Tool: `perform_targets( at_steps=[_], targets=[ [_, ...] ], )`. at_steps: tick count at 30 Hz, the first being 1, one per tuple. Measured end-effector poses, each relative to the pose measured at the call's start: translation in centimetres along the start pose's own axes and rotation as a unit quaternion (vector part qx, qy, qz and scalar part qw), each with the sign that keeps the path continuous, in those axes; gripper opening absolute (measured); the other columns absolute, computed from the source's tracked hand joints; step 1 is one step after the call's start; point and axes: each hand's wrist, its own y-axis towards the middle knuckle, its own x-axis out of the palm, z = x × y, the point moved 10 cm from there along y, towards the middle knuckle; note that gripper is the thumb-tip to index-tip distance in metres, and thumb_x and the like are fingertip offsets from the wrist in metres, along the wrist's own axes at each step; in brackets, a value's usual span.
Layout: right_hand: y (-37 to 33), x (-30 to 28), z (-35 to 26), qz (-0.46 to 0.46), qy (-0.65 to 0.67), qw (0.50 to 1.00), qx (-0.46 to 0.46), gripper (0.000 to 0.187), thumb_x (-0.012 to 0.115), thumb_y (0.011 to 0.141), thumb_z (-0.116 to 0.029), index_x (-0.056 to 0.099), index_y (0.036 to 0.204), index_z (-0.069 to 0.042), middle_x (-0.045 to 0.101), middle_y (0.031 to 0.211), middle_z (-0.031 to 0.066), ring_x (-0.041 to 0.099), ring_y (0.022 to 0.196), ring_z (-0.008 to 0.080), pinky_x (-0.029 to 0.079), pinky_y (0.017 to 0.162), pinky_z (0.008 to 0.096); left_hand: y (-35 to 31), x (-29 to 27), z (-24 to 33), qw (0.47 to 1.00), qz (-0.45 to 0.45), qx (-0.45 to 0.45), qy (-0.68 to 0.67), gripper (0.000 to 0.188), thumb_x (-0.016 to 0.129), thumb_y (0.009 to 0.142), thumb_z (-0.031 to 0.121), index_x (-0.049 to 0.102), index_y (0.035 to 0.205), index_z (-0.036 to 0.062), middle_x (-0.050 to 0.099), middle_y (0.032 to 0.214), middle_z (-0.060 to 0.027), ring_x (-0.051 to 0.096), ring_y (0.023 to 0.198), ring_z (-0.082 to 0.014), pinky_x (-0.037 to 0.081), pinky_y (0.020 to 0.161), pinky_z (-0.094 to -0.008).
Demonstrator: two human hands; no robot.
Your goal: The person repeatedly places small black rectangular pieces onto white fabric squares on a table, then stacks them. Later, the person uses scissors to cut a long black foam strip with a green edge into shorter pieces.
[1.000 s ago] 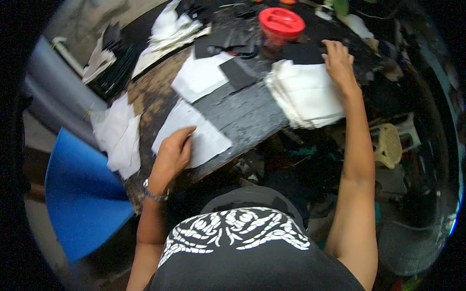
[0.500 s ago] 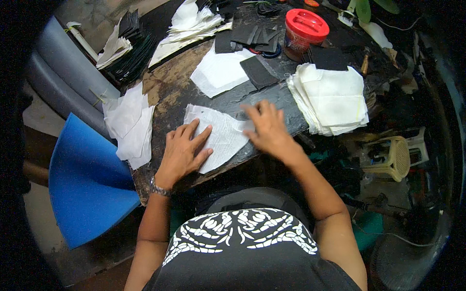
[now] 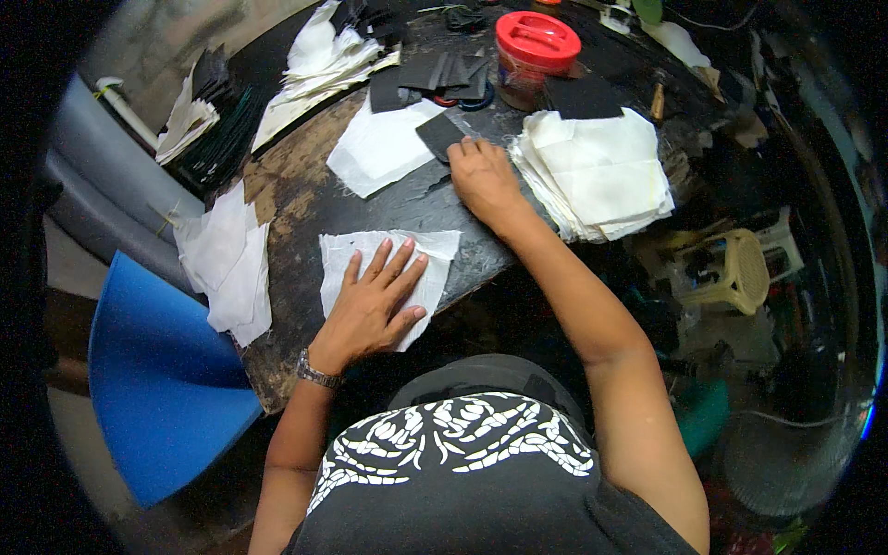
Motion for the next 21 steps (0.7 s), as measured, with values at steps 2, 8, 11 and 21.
perform_targets(
  at_steps=[2,8,11,21],
  targets=[
    [0.0,-0.6,0.5,0.012,0.038,0.999,0.03,0.026,0.064,0.086,-0.019,0.056,0.102,0.0,0.061,0.114,0.0249,0.059,0.104,0.0398,0.048,0.089,0.0464,0.6,1.0,-0.5,0.999,-0.011,-0.03,0.023,0.062,0.044,0.096,0.051,0.034,0.15,0.0226,0.026,0.158,-0.0087,0.022,0.145,-0.0339,0.011,0.111,-0.0654],
    [1.6,-0.2,-1.0,-0.022,-0.066,0.997,0.022,0.016,0.054,0.085,-0.009,0.056,0.098,0.0,0.065,0.096,0.0205,0.064,0.094,0.0392,0.049,0.078,0.0491,2.6,1.6,1.3,0.991,0.06,-0.085,0.089,0.062,0.044,0.097,0.048,0.032,0.151,0.0203,0.023,0.158,-0.014,0.019,0.144,-0.0406,0.011,0.106,-0.0719],
    [1.6,-0.6,-0.1,0.007,0.001,0.998,0.06,0.018,0.053,0.085,-0.008,0.054,0.101,0.0,0.065,0.097,0.0207,0.063,0.094,0.0391,0.049,0.079,0.0485,2.3,1.5,2.8,0.991,0.06,-0.076,0.087,0.061,0.046,0.097,0.046,0.035,0.149,0.0168,0.026,0.156,-0.0166,0.019,0.144,-0.0418,0.01,0.106,-0.072],
    [1.8,-0.2,-0.6,0.006,-0.02,0.999,0.043,0.019,0.055,0.085,-0.006,0.053,0.102,0.001,0.065,0.094,0.0226,0.065,0.089,0.0412,0.053,0.077,0.0481,4.8,1.5,1.6,0.992,0.113,-0.011,0.056,0.048,0.048,0.098,0.029,0.045,0.141,0.0091,0.042,0.148,-0.015,0.039,0.137,-0.0296,0.018,0.111,-0.0616]
  ],
)
